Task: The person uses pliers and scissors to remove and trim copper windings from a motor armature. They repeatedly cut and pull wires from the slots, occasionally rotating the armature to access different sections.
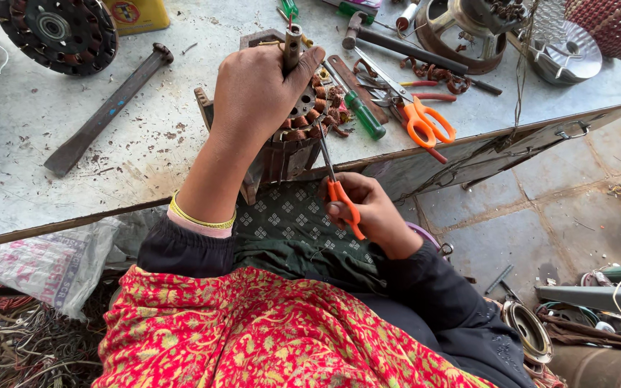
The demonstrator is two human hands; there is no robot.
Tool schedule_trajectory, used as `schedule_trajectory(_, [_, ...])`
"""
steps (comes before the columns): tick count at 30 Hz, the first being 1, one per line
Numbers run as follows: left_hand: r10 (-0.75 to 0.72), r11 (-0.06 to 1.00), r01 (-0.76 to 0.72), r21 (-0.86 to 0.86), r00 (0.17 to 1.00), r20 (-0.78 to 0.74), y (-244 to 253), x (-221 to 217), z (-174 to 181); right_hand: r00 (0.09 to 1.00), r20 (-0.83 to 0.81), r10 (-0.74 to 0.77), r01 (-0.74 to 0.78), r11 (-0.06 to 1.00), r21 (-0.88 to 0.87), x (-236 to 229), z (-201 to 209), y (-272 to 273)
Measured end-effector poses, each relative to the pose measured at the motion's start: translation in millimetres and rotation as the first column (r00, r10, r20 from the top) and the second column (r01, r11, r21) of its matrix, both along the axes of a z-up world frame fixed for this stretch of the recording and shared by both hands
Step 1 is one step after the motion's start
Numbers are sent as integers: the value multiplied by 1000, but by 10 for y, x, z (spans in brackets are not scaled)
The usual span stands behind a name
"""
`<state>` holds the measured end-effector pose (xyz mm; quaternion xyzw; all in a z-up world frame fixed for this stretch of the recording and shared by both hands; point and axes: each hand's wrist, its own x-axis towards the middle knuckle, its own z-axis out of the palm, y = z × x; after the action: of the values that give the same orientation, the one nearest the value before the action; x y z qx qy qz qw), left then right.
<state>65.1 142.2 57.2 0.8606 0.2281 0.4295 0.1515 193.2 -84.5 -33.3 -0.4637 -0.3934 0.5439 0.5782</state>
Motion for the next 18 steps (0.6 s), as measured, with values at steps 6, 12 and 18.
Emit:
schedule_trajectory(6, [10, 1000, -9, -8, 1000, 22, -4, 13, -22, 995, 73, 66, -64, 997, -39, 54, 392, 60])
schedule_trajectory(12, [2, 1000, -2, 19, 1000, 16, -2, -5, 5, 990, 102, 97, -94, 995, -32, -44, 482, 98])
schedule_trajectory(18, [-7, 999, 8, -31, 1000, 21, -5, -13, -13, 987, 116, 107, -110, 994, 24, -40, 325, 163])
